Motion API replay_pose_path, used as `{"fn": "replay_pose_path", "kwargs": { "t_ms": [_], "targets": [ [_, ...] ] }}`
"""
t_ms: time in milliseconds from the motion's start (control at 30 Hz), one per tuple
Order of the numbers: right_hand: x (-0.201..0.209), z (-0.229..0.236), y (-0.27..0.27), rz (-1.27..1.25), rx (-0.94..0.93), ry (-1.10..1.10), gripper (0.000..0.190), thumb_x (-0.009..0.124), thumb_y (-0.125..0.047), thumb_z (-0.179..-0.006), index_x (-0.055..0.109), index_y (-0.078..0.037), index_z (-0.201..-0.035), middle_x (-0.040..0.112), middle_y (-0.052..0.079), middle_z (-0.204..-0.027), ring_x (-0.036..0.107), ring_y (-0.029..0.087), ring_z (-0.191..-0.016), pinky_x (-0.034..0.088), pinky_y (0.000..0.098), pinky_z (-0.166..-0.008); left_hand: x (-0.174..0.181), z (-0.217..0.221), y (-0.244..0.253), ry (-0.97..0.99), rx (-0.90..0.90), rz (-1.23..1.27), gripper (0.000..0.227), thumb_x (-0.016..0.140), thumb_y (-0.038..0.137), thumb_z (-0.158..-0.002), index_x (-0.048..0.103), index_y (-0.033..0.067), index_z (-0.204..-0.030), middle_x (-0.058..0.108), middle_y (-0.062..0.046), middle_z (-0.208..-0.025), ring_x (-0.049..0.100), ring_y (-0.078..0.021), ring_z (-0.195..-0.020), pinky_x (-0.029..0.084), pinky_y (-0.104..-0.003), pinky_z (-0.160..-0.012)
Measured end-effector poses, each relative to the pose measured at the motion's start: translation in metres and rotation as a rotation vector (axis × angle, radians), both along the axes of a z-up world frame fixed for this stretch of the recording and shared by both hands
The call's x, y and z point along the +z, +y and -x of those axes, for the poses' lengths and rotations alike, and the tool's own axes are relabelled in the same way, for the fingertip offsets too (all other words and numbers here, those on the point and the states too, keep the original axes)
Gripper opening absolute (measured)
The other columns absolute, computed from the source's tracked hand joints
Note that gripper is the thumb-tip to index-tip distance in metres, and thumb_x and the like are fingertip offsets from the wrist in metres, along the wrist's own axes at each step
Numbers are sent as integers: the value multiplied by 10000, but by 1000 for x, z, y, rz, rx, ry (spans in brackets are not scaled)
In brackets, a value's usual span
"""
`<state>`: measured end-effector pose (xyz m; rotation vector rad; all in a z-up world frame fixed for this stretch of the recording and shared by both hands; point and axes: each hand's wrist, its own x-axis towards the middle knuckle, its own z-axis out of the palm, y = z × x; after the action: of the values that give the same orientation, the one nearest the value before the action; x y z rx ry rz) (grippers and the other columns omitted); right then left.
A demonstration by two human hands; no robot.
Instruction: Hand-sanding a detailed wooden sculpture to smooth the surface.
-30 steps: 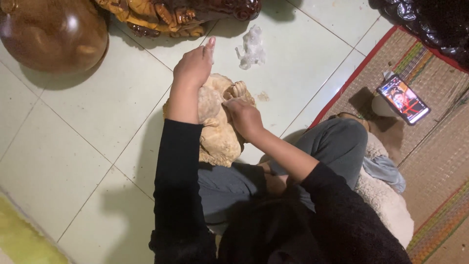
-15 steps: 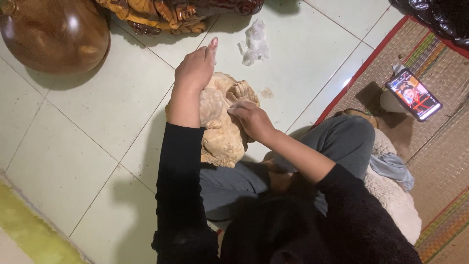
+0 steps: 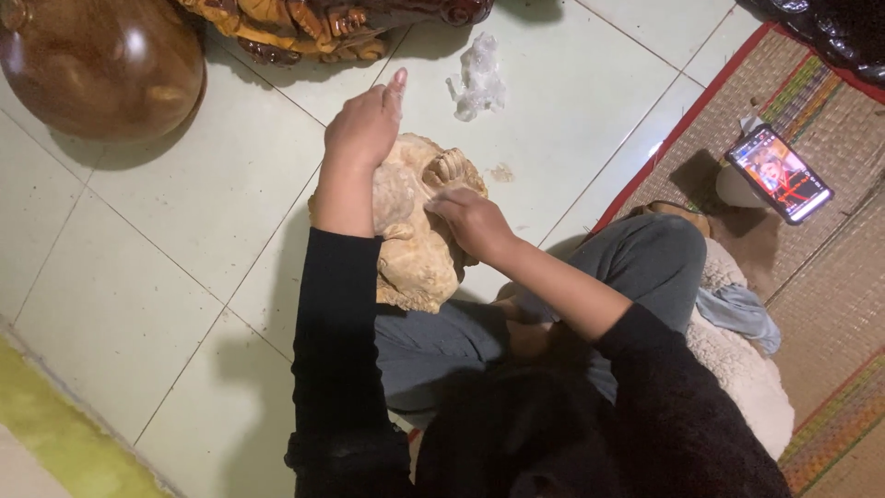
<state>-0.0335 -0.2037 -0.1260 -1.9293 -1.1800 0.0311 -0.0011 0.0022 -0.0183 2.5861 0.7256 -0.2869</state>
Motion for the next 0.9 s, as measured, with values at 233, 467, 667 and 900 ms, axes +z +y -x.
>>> {"fn": "replay_pose_path", "kwargs": {
  "t_ms": [233, 467, 667, 900],
  "targets": [
    [-10, -3, 19, -66, -41, -49, 204, 693, -31, -857, 729, -4, -1055, 696, 118, -1039, 669, 291, -846, 538, 377, -718, -3, 1, 3, -7, 73, 2, 796, 118, 647, -993, 699, 107, -1059, 727, -117, -1132, 661, -354, -992, 494, -488, -875],
    [-17, -7, 16, 28, -43, -6, 190, 657, -50, -877, 730, -35, -1051, 714, 103, -1086, 679, 287, -954, 545, 369, -768, -4, 0, 2, 12, 53, 11, 788, 130, 651, -995, 697, 110, -1078, 722, -113, -1144, 663, -343, -1007, 494, -487, -886],
    [-15, 2, 0, 32, -47, -89, 196, 684, -81, -885, 721, -44, -1073, 677, 95, -1096, 656, 266, -868, 519, 351, -678, -5, -1, 5, 21, 81, 20, 785, 149, 652, -991, 704, 107, -1099, 716, -119, -1172, 655, -348, -1039, 489, -481, -912],
    [-4, 10, -37, -157, -60, 305, 143, 739, 13, -891, 742, -16, -1031, 641, 55, -853, 568, 139, -672, 482, 252, -600, -7, 0, 8, -4, 65, 39, 769, 169, 642, -995, 703, 94, -1079, 718, -133, -1149, 651, -368, -1029, 488, -490, -893]
  ]
}}
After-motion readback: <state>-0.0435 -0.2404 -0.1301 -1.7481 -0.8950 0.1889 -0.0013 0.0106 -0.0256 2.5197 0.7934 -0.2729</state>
